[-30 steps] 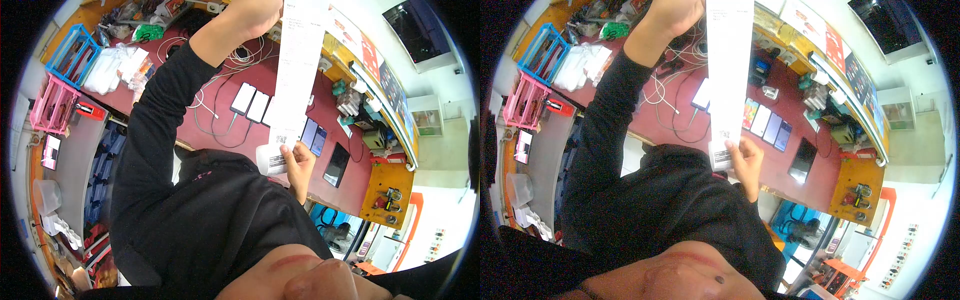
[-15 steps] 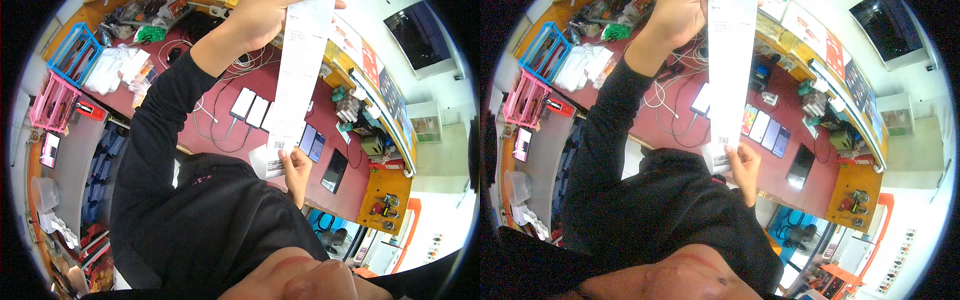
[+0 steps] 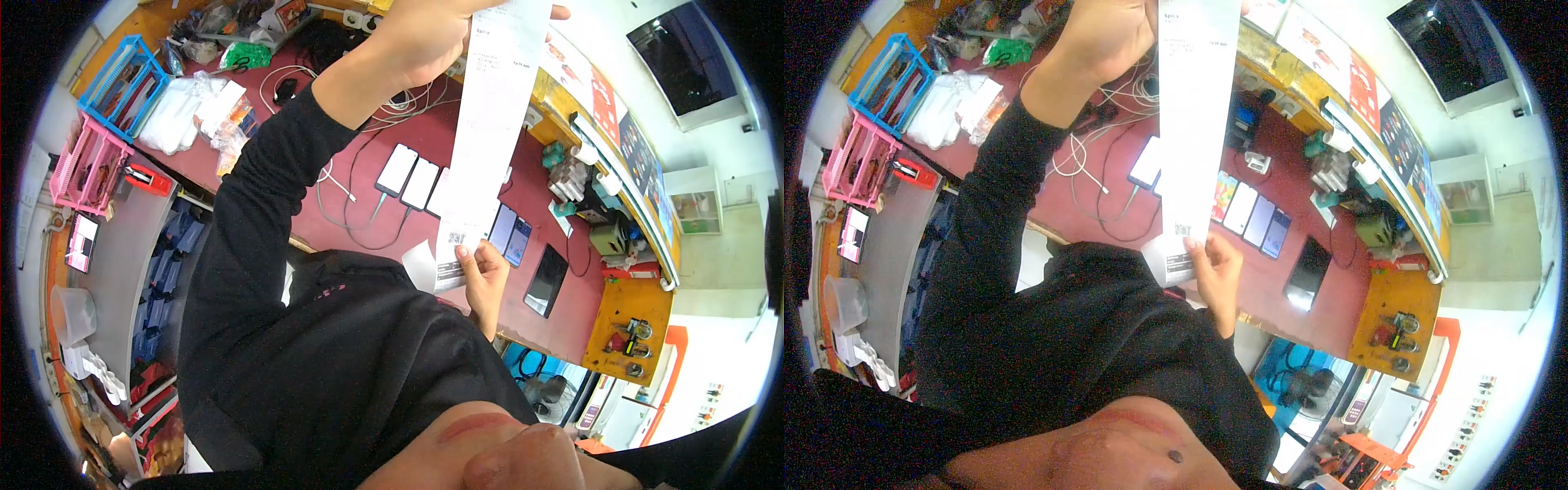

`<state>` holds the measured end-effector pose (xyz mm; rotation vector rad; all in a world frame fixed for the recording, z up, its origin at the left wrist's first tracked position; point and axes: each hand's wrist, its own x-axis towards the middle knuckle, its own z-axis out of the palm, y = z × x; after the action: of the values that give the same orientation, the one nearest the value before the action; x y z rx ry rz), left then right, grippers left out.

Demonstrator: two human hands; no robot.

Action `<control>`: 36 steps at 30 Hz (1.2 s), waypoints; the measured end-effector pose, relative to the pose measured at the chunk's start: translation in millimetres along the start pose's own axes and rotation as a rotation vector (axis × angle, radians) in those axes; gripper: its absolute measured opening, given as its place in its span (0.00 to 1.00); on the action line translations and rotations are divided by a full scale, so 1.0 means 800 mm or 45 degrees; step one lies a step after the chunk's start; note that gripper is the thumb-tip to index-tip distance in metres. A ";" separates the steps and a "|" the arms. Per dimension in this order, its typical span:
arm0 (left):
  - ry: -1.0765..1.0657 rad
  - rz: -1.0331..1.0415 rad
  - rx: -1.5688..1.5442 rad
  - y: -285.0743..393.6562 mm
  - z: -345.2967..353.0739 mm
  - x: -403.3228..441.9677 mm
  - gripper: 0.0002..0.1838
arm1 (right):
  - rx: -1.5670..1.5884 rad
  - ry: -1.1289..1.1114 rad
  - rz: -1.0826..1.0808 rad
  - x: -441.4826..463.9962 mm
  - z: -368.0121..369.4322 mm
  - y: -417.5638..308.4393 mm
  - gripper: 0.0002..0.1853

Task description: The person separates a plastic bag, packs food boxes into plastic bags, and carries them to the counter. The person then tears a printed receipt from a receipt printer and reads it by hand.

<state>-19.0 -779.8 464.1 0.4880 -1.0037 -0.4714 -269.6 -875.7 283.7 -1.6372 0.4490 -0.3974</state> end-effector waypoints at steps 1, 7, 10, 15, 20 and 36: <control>0.005 -0.004 -0.029 -0.002 0.001 -0.001 0.17 | 0.000 0.000 0.013 -0.002 0.000 -0.001 0.07; 0.031 -0.015 -0.055 -0.002 0.005 -0.002 0.18 | 0.002 0.002 -0.003 -0.002 -0.003 0.005 0.07; 0.031 -0.022 -0.068 -0.005 0.004 -0.003 0.18 | -0.026 -0.006 -0.005 -0.002 -0.003 0.004 0.07; 0.045 -0.038 -0.075 -0.005 0.006 -0.004 0.18 | -0.001 -0.012 0.009 -0.004 -0.003 0.004 0.08; 0.028 -0.005 -0.037 -0.007 0.003 -0.001 0.17 | -0.036 -0.005 -0.025 -0.004 -0.007 0.011 0.09; 0.074 -0.019 -0.018 -0.007 -0.002 -0.005 0.17 | 0.059 -0.004 -0.010 -0.007 0.000 0.004 0.08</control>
<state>-20.5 -781.8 456.9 0.4941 -0.9411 -0.4748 -274.4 -872.9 280.7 -1.5946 0.4280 -0.4087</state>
